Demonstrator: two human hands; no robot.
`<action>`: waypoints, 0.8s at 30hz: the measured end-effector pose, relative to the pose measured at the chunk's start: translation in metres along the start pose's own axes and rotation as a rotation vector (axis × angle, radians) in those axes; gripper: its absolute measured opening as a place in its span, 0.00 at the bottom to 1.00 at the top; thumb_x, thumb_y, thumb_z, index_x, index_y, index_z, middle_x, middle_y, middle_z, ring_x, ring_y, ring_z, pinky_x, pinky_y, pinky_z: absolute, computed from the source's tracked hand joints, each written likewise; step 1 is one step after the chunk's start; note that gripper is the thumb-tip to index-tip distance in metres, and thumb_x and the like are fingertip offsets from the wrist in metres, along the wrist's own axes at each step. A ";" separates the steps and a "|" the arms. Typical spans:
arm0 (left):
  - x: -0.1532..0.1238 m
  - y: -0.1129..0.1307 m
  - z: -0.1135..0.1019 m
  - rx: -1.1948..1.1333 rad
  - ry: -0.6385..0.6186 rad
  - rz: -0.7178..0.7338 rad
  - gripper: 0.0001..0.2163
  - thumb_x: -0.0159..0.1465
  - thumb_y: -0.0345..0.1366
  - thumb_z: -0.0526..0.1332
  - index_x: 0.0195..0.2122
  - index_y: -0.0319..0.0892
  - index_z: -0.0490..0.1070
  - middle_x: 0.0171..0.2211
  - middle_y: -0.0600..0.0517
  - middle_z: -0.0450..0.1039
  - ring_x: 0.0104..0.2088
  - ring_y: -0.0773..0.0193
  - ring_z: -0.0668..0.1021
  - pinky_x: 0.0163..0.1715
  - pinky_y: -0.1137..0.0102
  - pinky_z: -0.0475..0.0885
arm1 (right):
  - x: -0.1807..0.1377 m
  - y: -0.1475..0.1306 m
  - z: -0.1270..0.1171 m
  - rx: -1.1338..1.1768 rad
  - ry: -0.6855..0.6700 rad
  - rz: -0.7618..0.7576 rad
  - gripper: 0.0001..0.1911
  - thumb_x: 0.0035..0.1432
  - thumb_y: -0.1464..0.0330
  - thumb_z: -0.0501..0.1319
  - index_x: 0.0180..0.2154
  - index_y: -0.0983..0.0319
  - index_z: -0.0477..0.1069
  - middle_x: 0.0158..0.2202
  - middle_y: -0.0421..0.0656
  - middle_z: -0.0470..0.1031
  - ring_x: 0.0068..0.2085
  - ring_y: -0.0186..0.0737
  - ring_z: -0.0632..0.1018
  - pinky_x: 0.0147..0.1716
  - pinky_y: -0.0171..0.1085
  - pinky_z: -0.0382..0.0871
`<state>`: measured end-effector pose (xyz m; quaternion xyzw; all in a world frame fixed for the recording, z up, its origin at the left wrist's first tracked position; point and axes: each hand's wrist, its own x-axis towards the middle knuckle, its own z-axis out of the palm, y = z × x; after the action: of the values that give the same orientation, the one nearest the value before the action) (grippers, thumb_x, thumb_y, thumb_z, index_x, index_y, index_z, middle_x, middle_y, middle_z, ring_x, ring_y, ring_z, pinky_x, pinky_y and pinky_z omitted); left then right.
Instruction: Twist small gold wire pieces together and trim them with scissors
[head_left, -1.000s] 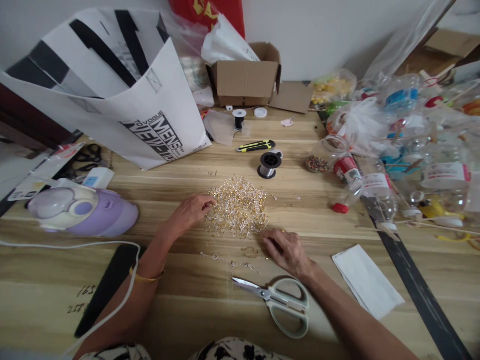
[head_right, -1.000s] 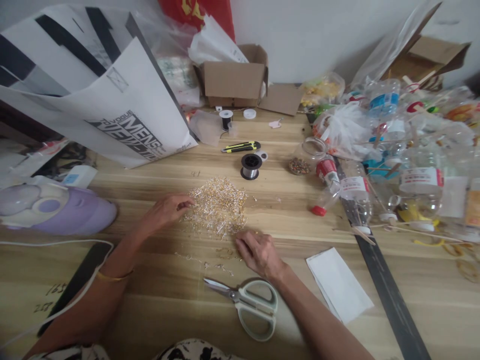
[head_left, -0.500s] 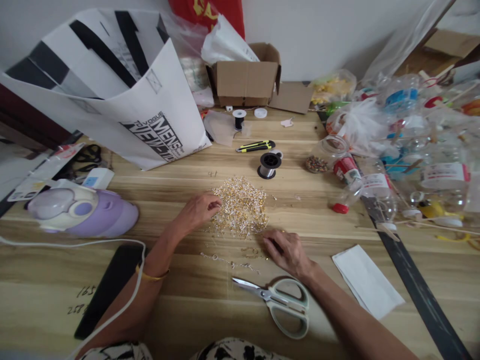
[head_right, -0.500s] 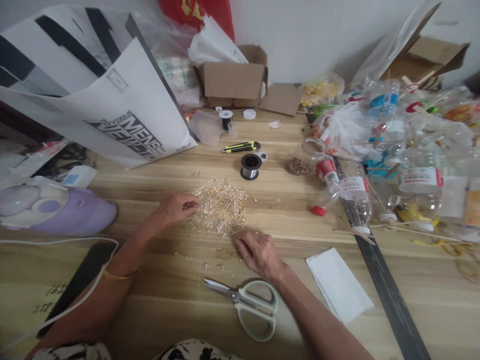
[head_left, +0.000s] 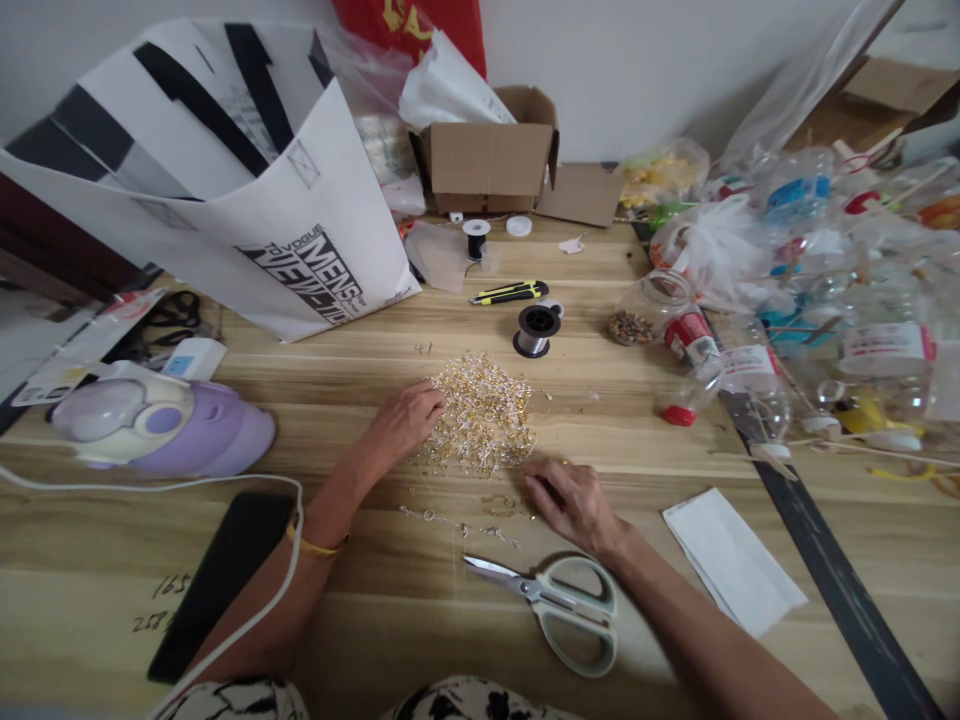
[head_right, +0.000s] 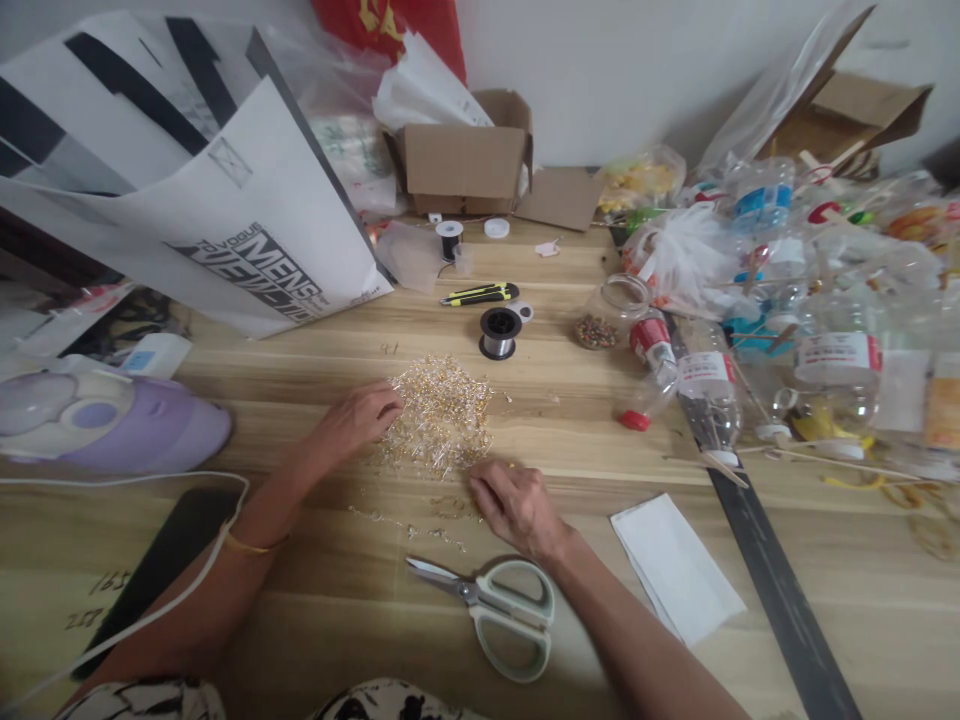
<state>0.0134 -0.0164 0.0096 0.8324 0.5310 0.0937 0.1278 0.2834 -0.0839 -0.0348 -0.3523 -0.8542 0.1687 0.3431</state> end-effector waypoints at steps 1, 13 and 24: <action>0.000 -0.001 -0.001 0.004 -0.006 -0.012 0.10 0.64 0.29 0.53 0.28 0.39 0.71 0.29 0.49 0.69 0.33 0.61 0.71 0.38 0.67 0.67 | 0.000 0.000 0.000 0.001 -0.001 -0.003 0.04 0.64 0.72 0.54 0.38 0.61 0.67 0.29 0.42 0.76 0.26 0.33 0.74 0.27 0.32 0.66; 0.005 0.006 0.004 -0.089 0.022 0.085 0.08 0.64 0.29 0.55 0.40 0.40 0.74 0.36 0.48 0.70 0.39 0.60 0.72 0.41 0.66 0.68 | 0.001 -0.001 -0.002 -0.015 -0.013 0.004 0.05 0.65 0.71 0.53 0.38 0.61 0.67 0.28 0.42 0.76 0.26 0.33 0.74 0.27 0.32 0.66; 0.004 0.001 0.002 -0.040 0.053 0.067 0.07 0.63 0.28 0.55 0.32 0.40 0.73 0.32 0.49 0.70 0.38 0.59 0.71 0.43 0.65 0.67 | 0.002 -0.001 -0.001 -0.001 0.005 -0.004 0.05 0.65 0.71 0.53 0.37 0.61 0.68 0.29 0.43 0.76 0.25 0.33 0.74 0.27 0.32 0.66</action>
<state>0.0162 -0.0137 0.0083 0.8444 0.5038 0.1304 0.1272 0.2825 -0.0834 -0.0329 -0.3513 -0.8541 0.1670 0.3454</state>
